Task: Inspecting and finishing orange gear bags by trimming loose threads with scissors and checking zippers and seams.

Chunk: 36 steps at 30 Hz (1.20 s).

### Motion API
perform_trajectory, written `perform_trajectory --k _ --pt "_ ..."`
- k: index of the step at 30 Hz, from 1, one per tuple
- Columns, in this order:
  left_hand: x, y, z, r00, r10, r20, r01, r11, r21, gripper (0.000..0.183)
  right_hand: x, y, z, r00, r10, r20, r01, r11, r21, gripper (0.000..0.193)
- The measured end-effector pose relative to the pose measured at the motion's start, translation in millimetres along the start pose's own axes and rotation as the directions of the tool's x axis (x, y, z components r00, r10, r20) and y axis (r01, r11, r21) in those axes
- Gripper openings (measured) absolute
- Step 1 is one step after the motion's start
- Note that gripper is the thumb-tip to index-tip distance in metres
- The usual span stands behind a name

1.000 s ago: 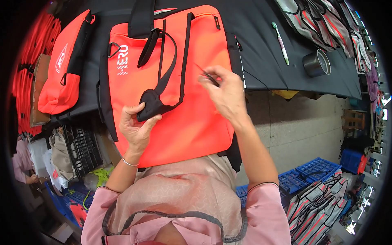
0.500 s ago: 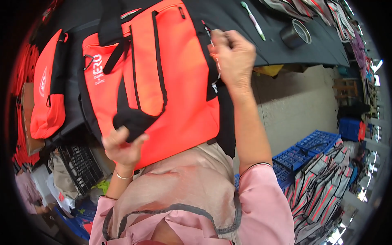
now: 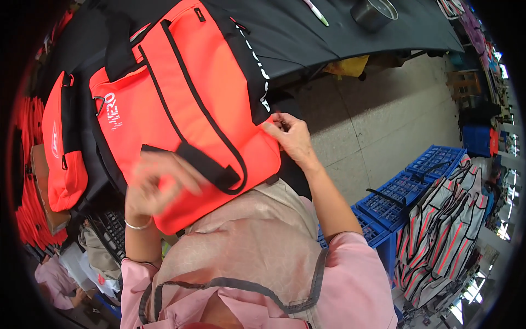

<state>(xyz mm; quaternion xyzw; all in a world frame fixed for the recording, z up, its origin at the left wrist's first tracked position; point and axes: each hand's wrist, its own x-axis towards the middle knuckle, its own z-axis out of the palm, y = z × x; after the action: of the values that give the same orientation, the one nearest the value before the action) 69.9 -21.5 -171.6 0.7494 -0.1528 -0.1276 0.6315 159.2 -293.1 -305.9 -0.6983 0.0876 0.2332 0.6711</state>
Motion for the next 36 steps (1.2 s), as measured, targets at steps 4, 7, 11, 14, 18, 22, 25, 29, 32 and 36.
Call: perform_trajectory --k 4,7,11,14,18,22,25,29,32,36 --pt "39 -47 -25 0.851 0.173 -0.496 0.122 0.853 0.507 0.025 2 -2 2 0.985 -0.166 0.037 0.169 0.980 -0.107 0.019" --pt "42 -81 -28 0.905 0.154 -0.396 0.309 0.400 0.863 0.043 -26 -42 -2 0.978 -0.209 -0.005 0.209 0.978 0.009 0.023" --pt "29 -98 -38 0.825 0.099 -0.556 0.463 0.445 0.767 0.048 -49 -40 -29 0.947 -0.265 0.179 0.242 0.960 0.143 0.028" --pt "28 -99 -36 0.824 0.077 -0.562 0.475 0.448 0.757 0.048 -31 -18 -33 0.992 -0.115 0.060 0.126 0.964 -0.234 0.024" --pt "27 -48 17 0.970 -0.116 -0.214 0.242 0.522 0.818 0.074 -34 -22 -41 0.983 -0.150 -0.111 0.108 0.942 -0.317 0.016" --pt "8 -54 88 0.997 -0.065 -0.039 0.072 0.667 0.741 0.083 -19 -95 -25 0.937 -0.293 -0.192 0.224 0.923 -0.313 0.016" --pt "16 -93 96 0.991 0.054 -0.125 0.062 0.640 0.766 0.086 0 -154 27 0.829 -0.559 0.023 0.530 0.770 -0.355 0.016" --pt "28 -89 90 0.993 0.041 -0.114 0.053 0.703 0.709 0.081 45 -224 122 0.562 -0.748 0.352 0.814 0.426 -0.395 0.016" --pt "33 -61 54 0.996 -0.062 0.064 0.028 0.900 0.435 0.062 78 -267 198 0.660 -0.602 0.449 0.742 0.616 -0.265 0.027" --pt "35 -39 -65 0.881 0.232 -0.412 -0.035 0.901 0.433 0.018 154 -256 264 0.794 -0.176 0.582 0.040 0.970 0.238 0.014"
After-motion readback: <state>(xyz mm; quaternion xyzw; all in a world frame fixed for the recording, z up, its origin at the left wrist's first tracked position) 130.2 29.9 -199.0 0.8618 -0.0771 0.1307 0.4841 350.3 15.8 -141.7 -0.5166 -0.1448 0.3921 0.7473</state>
